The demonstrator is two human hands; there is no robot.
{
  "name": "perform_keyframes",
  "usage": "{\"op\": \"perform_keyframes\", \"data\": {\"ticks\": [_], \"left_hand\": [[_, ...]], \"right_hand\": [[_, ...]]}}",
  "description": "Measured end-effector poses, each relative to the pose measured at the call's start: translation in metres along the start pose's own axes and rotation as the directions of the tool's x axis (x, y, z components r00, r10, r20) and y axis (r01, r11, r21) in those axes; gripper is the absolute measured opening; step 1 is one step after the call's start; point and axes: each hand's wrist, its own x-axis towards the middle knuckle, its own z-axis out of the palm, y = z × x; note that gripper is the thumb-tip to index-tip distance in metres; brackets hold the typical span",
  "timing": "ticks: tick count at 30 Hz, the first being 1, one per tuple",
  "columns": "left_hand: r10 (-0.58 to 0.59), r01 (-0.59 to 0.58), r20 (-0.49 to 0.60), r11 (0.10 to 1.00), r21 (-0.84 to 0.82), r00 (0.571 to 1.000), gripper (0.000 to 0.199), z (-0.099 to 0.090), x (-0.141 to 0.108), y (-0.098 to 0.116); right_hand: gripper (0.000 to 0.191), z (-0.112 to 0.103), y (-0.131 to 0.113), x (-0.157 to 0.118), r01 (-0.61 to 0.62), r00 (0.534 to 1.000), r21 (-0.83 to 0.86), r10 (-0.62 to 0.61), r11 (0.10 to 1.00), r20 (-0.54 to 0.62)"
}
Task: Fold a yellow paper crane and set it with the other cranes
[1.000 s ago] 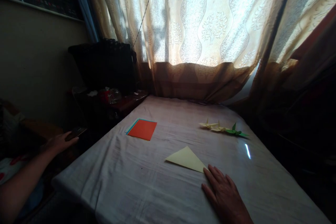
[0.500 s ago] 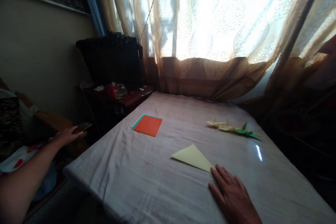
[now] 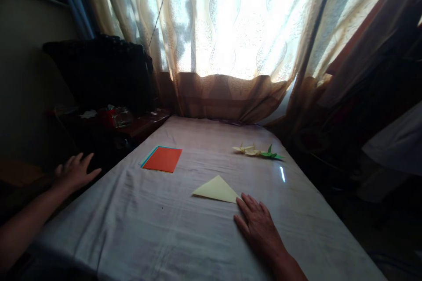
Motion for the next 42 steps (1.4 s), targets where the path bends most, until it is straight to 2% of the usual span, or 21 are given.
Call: {"op": "perform_keyframes", "data": {"ticks": [2,4,5,7,9,11,12,14,16,18,21,24,26,31,38,42], "left_hand": [[0.176,-0.174,0.02,0.984,-0.046,0.984,0.058,-0.001,-0.005,0.049],[0.355,-0.352,0.017,0.931,-0.097,0.935,0.057,-0.003,-0.018,0.105],[0.45,-0.446,-0.002,0.886,-0.129,0.893,0.056,-0.005,-0.027,0.134],[0.632,-0.631,-0.097,0.726,-0.274,0.769,0.05,-0.01,-0.052,0.191],[0.719,-0.706,-0.142,0.589,-0.393,0.68,0.045,-0.017,-0.079,0.243],[0.813,-0.754,-0.113,0.466,-0.464,0.572,0.046,-0.024,-0.106,0.284],[0.841,-0.764,-0.1,0.425,-0.486,0.532,0.05,-0.026,-0.117,0.3],[0.875,-0.76,-0.063,0.38,-0.528,0.481,0.056,-0.027,-0.134,0.322],[0.884,-0.732,-0.003,0.385,-0.562,0.468,0.059,-0.025,-0.145,0.332],[0.879,-0.708,0.03,0.403,-0.58,0.476,0.06,-0.024,-0.149,0.334],[0.878,-0.69,0.057,0.413,-0.595,0.476,0.06,-0.025,-0.148,0.331],[0.881,-0.686,0.066,0.41,-0.602,0.469,0.057,-0.029,-0.148,0.33],[0.88,-0.687,0.059,0.408,-0.602,0.471,0.052,-0.032,-0.147,0.33],[0.88,-0.685,0.053,0.405,-0.606,0.473,0.047,-0.035,-0.147,0.329],[0.877,-0.685,0.082,0.425,-0.591,0.474,0.048,-0.04,-0.146,0.33],[0.874,-0.69,0.057,0.42,-0.59,0.483,0.047,-0.039,-0.147,0.33]], "right_hand": [[0.055,-0.005,-0.003,0.0,-0.014,1.0,0.015,0.014,1.0,0.008],[0.054,-0.01,-0.006,-0.001,-0.023,1.0,0.026,0.023,0.999,0.015],[0.054,-0.012,-0.008,-0.001,-0.028,0.999,0.029,0.028,0.999,0.021],[0.052,-0.015,-0.011,-0.001,-0.049,0.998,0.031,0.049,0.998,0.027],[0.051,-0.017,-0.017,0.0,-0.078,0.997,0.024,0.077,0.997,0.029],[0.05,-0.016,-0.026,0.002,-0.106,0.994,0.003,0.106,0.994,0.011],[0.051,-0.016,-0.031,0.003,-0.105,0.994,-0.002,0.105,0.994,-0.011],[0.054,-0.013,-0.043,0.008,-0.088,0.995,0.021,0.089,0.996,-0.035],[0.053,-0.01,-0.054,0.013,-0.012,0.999,0.074,0.014,0.997,-0.034],[0.052,-0.009,-0.06,0.015,0.06,0.998,0.134,-0.061,0.989,-0.002],[0.055,-0.012,-0.058,0.012,0.094,0.993,0.158,-0.104,0.983,0.058],[0.06,-0.017,-0.046,0.001,0.058,0.992,0.122,-0.071,0.991,0.105],[0.063,-0.019,-0.036,-0.007,-0.011,0.99,0.098,-0.003,0.995,0.142],[0.067,-0.018,-0.026,-0.017,-0.129,0.982,0.091,0.114,0.987,0.154],[0.068,-0.02,-0.029,-0.016,-0.146,0.981,0.101,0.13,0.984,0.146],[0.066,-0.019,-0.027,-0.017,-0.135,0.986,0.115,0.122,0.984,0.111]]}}
